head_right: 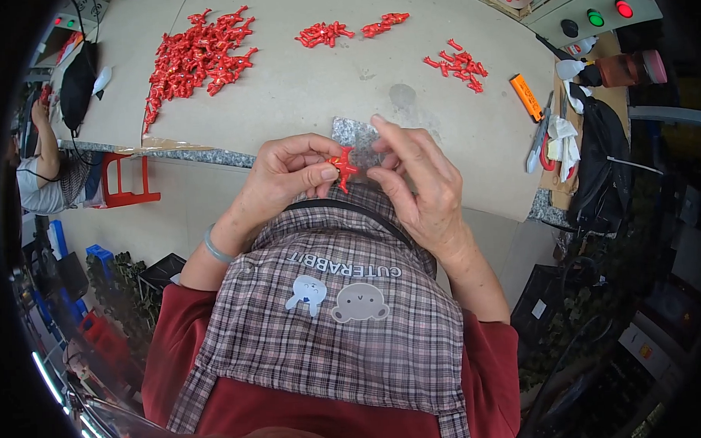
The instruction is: The person assembles plastic toy figures by picking up toy bodies and limbs from the table, dipping pieces onto an adhesive pad, joining them together by hand, and wiping the toys with a cloth.
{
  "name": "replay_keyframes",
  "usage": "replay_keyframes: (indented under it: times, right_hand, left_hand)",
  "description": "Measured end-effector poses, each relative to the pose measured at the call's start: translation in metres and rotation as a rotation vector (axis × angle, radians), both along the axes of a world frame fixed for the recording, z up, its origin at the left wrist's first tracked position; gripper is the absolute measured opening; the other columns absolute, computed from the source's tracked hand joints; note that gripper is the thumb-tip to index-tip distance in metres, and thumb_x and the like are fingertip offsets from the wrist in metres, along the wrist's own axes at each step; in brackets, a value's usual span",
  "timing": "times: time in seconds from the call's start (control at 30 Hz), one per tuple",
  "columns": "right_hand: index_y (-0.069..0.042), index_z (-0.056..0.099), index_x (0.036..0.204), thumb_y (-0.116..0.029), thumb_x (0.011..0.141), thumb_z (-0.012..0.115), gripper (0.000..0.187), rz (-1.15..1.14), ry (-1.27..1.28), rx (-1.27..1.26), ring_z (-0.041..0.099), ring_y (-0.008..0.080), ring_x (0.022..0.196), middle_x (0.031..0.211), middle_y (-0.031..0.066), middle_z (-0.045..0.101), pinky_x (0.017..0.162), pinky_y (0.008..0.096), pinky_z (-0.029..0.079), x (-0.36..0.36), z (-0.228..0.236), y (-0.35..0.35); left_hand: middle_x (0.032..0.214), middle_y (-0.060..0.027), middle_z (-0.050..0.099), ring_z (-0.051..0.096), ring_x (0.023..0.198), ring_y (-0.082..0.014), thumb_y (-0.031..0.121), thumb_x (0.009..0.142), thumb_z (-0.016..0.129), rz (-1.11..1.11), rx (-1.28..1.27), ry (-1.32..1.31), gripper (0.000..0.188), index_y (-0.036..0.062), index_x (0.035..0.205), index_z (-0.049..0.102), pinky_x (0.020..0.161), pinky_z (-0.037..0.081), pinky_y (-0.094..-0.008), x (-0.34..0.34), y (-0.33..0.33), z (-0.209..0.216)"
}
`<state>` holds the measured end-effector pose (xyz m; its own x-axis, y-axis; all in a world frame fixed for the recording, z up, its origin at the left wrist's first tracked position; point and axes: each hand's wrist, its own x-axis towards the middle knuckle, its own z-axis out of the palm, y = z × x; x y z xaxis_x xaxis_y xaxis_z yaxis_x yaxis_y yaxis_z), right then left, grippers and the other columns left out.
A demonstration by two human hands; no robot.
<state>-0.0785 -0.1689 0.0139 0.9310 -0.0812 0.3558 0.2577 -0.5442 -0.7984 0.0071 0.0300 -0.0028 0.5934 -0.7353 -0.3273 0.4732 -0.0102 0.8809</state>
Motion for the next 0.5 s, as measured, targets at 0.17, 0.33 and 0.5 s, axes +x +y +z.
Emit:
replay_keyframes:
  times: [0.17, 0.33, 0.5]
  right_hand:
    - [-0.003, 0.063, 0.123, 0.005, 0.078, 0.072, 0.047, -0.026, -0.006, -0.028, 0.063, 0.0155, 0.072, 0.098, 0.011, 0.064, 0.061, 0.0273, 0.054, 0.001, -0.005, -0.005]
    - [-0.003, 0.064, 0.118, 0.007, 0.078, 0.07, 0.041, -0.03, -0.007, -0.049, 0.063, 0.0158, 0.072, 0.099, 0.011, 0.064, 0.062, 0.0274, 0.054, 0.001, -0.009, -0.006]
    - [-0.001, 0.066, 0.112, 0.008, 0.079, 0.068, 0.034, -0.038, -0.022, -0.031, 0.062, 0.016, 0.071, 0.098, 0.0112, 0.063, 0.062, 0.0279, 0.053, 0.001, -0.005, -0.004]
  left_hand:
    - [0.083, -0.0004, 0.066, 0.059, 0.068, -0.0051, 0.009, 0.091, 0.068, 0.064, -0.109, 0.04, 0.022, 0.0001, 0.111, 0.065, 0.058, 0.046, -0.0177, 0.005, 0.003, -0.013]
    - [0.084, -0.001, 0.066, 0.06, 0.07, -0.0058, 0.007, 0.09, 0.068, 0.106, -0.151, 0.047, 0.022, 0.0005, 0.111, 0.065, 0.061, 0.047, -0.0184, 0.012, 0.003, -0.017]
    - [0.094, -0.0044, 0.069, 0.061, 0.074, -0.0074, 0.004, 0.089, 0.067, 0.176, -0.2, 0.017, 0.021, 0.0008, 0.11, 0.065, 0.064, 0.049, -0.0194, 0.013, 0.007, -0.02]
